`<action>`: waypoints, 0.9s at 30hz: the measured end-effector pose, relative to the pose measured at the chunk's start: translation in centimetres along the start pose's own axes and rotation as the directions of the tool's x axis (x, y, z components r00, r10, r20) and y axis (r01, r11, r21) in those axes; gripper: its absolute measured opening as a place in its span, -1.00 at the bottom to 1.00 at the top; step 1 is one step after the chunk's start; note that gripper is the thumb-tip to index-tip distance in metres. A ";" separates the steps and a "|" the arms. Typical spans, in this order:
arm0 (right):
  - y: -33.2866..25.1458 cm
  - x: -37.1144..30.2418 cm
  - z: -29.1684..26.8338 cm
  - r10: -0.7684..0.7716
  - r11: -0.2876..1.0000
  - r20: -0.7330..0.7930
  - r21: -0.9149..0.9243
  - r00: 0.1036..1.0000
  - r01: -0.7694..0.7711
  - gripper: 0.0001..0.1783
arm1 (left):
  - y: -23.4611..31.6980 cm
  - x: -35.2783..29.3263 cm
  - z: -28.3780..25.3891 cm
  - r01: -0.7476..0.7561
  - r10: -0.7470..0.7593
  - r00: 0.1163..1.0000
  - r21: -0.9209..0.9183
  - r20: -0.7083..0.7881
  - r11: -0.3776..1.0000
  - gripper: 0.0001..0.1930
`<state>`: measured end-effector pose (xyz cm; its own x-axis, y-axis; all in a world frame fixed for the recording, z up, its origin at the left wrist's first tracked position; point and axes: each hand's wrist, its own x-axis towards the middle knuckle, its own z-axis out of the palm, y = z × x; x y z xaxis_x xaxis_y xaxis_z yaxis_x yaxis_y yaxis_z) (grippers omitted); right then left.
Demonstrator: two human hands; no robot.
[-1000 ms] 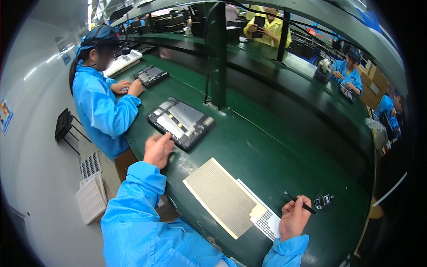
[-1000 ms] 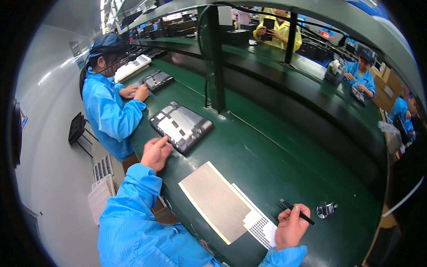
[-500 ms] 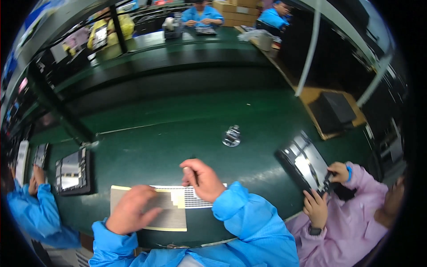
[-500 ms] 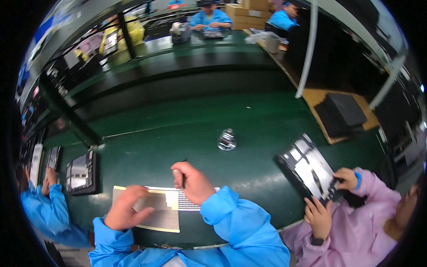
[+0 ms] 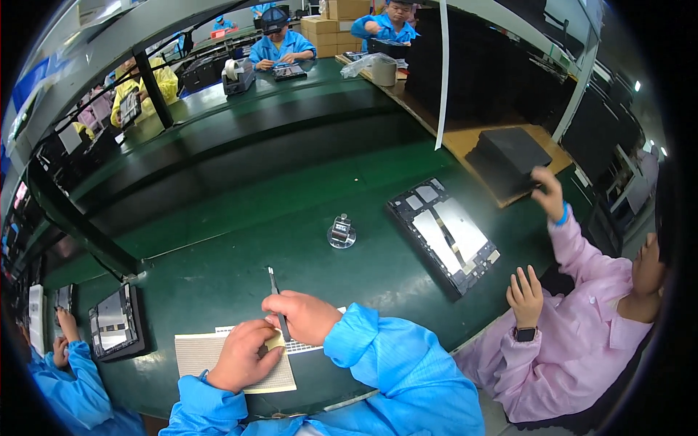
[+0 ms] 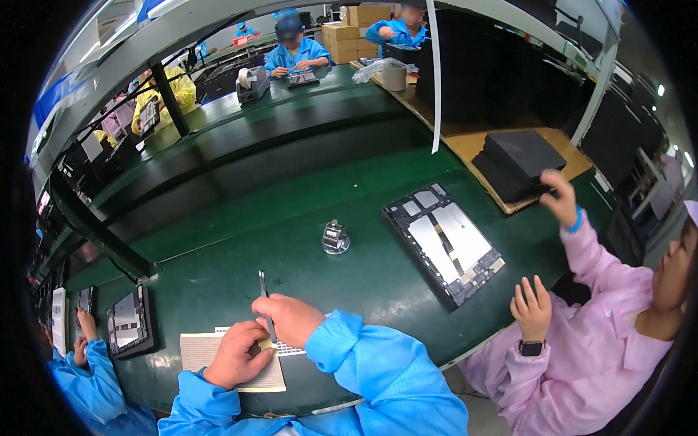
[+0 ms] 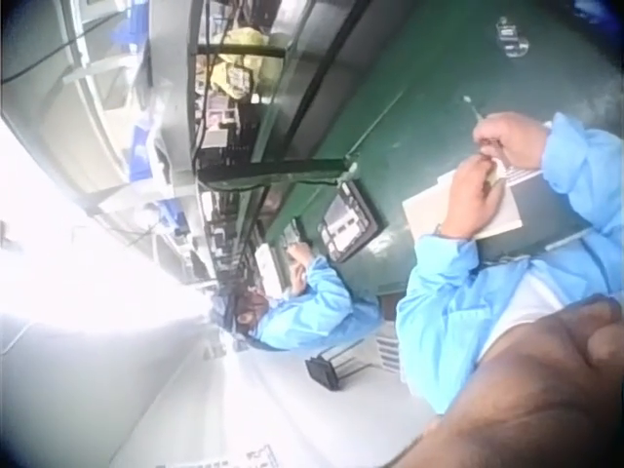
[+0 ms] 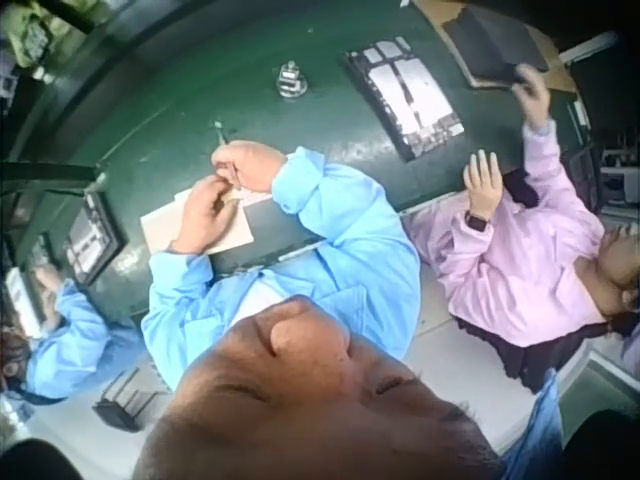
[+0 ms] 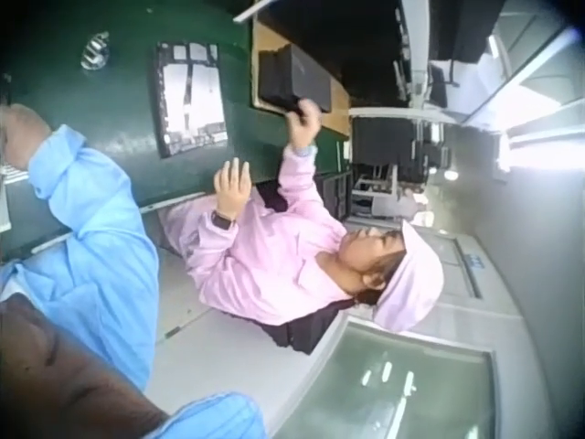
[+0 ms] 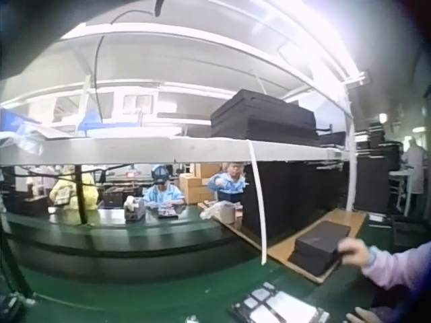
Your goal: The person assembles internal components and a screen frame into a tablet using a small hand tool.
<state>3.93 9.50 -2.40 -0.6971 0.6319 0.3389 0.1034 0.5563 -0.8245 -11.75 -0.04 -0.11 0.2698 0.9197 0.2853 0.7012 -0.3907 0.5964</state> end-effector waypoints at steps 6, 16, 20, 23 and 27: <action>-0.8 -1.2 -7.5 -0.312 0.829 -0.234 -0.540 0.921 0.144 -0.94 | -0.3 0.0 0.0 -0.015 0.017 0.999 0.049 -0.043 0.999 -0.69; 5.7 -15.3 -23.2 0.175 0.302 -0.919 -0.291 0.353 -0.908 -0.60 | -0.4 -0.3 -0.4 0.041 -0.044 0.998 0.049 0.047 0.998 -0.74; 4.6 -14.3 -22.3 0.291 0.405 -0.917 -0.139 0.272 -0.904 -0.55 | -0.3 -0.4 -0.5 0.046 -0.048 0.999 0.062 0.026 0.997 -0.74; 3.6 -14.7 -21.4 0.284 0.441 -0.908 -0.161 0.308 -0.883 -0.54 | 0.3 -0.1 -0.5 0.040 -0.040 0.999 0.033 -0.006 0.999 -0.74; 2.1 -16.7 -18.4 0.192 0.505 -0.918 -0.211 0.347 -0.837 -0.58 | 0.8 0.5 -0.3 -0.080 0.086 0.995 0.105 -0.054 0.991 -0.75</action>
<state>28.88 10.10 -1.47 0.4289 0.8216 0.3756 0.7854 -0.1337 -0.6043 -11.29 0.07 0.69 0.2936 0.8791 0.3755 0.7425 -0.4572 0.4896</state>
